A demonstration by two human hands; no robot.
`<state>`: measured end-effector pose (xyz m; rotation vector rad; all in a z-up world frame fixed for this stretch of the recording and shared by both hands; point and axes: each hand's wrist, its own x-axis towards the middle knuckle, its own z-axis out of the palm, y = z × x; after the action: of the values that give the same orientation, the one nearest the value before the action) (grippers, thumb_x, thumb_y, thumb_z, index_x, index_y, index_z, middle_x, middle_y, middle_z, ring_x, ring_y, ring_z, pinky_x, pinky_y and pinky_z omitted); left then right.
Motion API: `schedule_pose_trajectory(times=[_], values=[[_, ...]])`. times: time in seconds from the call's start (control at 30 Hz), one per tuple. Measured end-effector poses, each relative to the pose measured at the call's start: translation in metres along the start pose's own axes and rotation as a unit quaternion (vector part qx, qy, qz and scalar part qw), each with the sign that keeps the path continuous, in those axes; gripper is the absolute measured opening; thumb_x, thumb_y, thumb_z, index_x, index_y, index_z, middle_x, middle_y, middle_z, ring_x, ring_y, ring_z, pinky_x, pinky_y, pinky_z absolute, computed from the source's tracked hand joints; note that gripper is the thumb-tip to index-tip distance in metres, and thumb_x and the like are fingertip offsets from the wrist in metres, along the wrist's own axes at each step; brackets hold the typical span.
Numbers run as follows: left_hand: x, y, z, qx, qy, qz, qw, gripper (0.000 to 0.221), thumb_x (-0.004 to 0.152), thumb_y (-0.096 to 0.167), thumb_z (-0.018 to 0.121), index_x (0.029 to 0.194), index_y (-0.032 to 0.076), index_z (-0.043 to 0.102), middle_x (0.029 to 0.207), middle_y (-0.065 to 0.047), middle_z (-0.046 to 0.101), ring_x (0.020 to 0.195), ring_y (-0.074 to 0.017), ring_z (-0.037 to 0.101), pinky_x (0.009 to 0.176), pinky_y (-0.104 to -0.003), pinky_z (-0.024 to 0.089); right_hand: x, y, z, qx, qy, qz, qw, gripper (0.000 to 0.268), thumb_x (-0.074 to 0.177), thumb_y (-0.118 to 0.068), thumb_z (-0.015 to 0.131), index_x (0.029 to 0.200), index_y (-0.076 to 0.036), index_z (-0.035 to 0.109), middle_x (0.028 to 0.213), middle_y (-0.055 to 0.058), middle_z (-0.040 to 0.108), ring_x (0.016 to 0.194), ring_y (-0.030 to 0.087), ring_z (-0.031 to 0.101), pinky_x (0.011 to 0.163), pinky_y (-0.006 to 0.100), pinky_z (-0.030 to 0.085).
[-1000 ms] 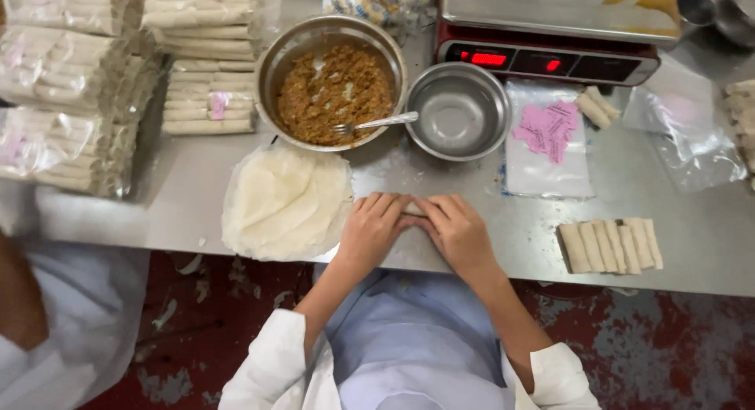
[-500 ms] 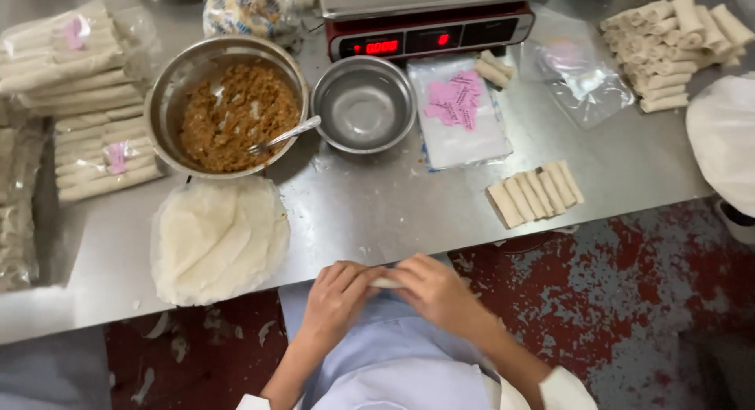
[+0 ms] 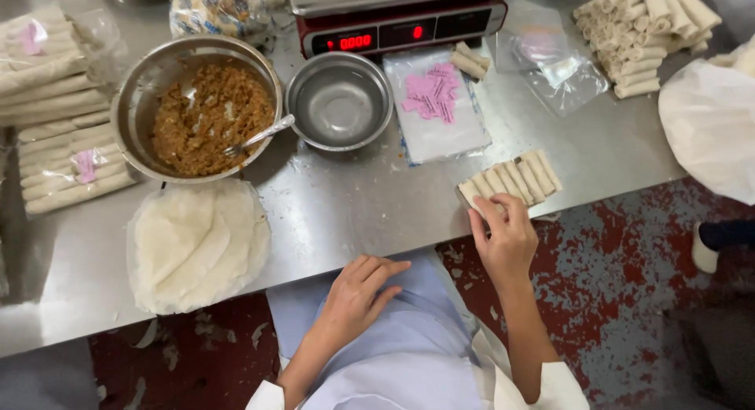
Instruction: Rolling crackers by placing filling on a wrapper and rolling it into a cylinder.
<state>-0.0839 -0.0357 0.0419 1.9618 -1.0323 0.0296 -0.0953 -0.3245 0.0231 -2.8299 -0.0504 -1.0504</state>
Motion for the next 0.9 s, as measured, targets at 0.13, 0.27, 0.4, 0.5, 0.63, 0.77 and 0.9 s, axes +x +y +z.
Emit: schedule_pose_trajectory(times=[0.13,0.27,0.4,0.5,0.63,0.77,0.9], values=[[-0.004,0.000,-0.006,-0.001,0.005,-0.012,1.000,0.025,0.101,0.014,0.064,0.125,0.008,0.065,0.104,-0.007,0.067,0.089,-0.0231,0.062,0.079,-0.035,0.053,-0.005,0.007,0.003,-0.029,0.025,-0.012,0.999,0.021,0.101,-0.034,0.073,0.110,-0.017,0.080,0.113,0.008,0.061,0.082,0.022,0.054,0.066,0.031,0.051],[-0.007,0.000,-0.011,-0.003,0.027,-0.019,0.999,0.023,0.100,0.013,0.064,0.123,0.008,0.067,0.103,-0.007,0.067,0.088,-0.0232,0.061,0.078,-0.035,0.053,-0.002,0.006,0.004,0.002,-0.102,-0.060,0.993,0.051,0.104,-0.047,0.054,0.148,-0.021,0.056,0.152,0.008,0.050,0.136,0.028,0.046,0.112,0.051,0.038],[-0.012,0.002,-0.016,-0.004,0.039,-0.010,0.999,0.022,0.101,0.011,0.062,0.122,0.007,0.067,0.102,-0.007,0.067,0.088,-0.0230,0.062,0.078,-0.035,0.053,0.006,-0.002,-0.015,0.075,-0.157,-0.047,0.984,0.059,0.107,-0.051,0.040,0.154,-0.017,0.050,0.164,0.009,0.040,0.154,0.033,0.034,0.123,0.062,0.026],[-0.020,-0.006,-0.025,0.009,0.058,-0.028,0.998,0.024,0.098,0.013,0.067,0.121,0.010,0.071,0.104,-0.008,0.070,0.092,-0.0231,0.066,0.081,-0.034,0.055,-0.001,0.010,-0.006,0.133,-0.035,-0.022,0.990,0.052,0.110,-0.047,0.039,0.145,-0.014,0.057,0.148,0.019,0.051,0.139,0.035,0.047,0.122,0.056,0.034],[-0.041,-0.032,-0.068,0.063,0.128,-0.119,0.983,0.024,0.093,0.010,0.073,0.114,0.021,0.074,0.109,0.003,0.073,0.098,-0.0155,0.070,0.089,-0.027,0.054,-0.008,0.018,-0.003,0.146,0.080,0.015,0.986,0.034,0.108,-0.027,0.052,0.123,0.000,0.066,0.133,0.019,0.052,0.123,0.030,0.050,0.103,0.043,0.050],[-0.077,-0.061,-0.137,0.247,0.287,-0.181,0.908,0.019,0.095,0.007,0.075,0.112,0.002,0.068,0.101,-0.017,0.067,0.095,-0.0404,0.065,0.086,-0.049,0.052,-0.003,-0.001,-0.004,0.195,0.066,0.027,0.978,0.017,0.102,-0.009,0.068,0.117,-0.005,0.076,0.122,0.016,0.059,0.113,0.034,0.062,0.101,0.043,0.051],[-0.114,-0.095,-0.180,0.375,0.327,-0.261,0.827,0.031,0.100,0.021,0.076,0.124,0.004,0.067,0.113,-0.015,0.060,0.102,-0.0357,0.061,0.091,-0.046,0.049,0.009,-0.026,0.019,0.261,0.048,-0.029,0.964,0.016,0.097,0.006,0.073,0.105,-0.006,0.081,0.113,0.014,0.065,0.096,0.030,0.068,0.087,0.036,0.058]])
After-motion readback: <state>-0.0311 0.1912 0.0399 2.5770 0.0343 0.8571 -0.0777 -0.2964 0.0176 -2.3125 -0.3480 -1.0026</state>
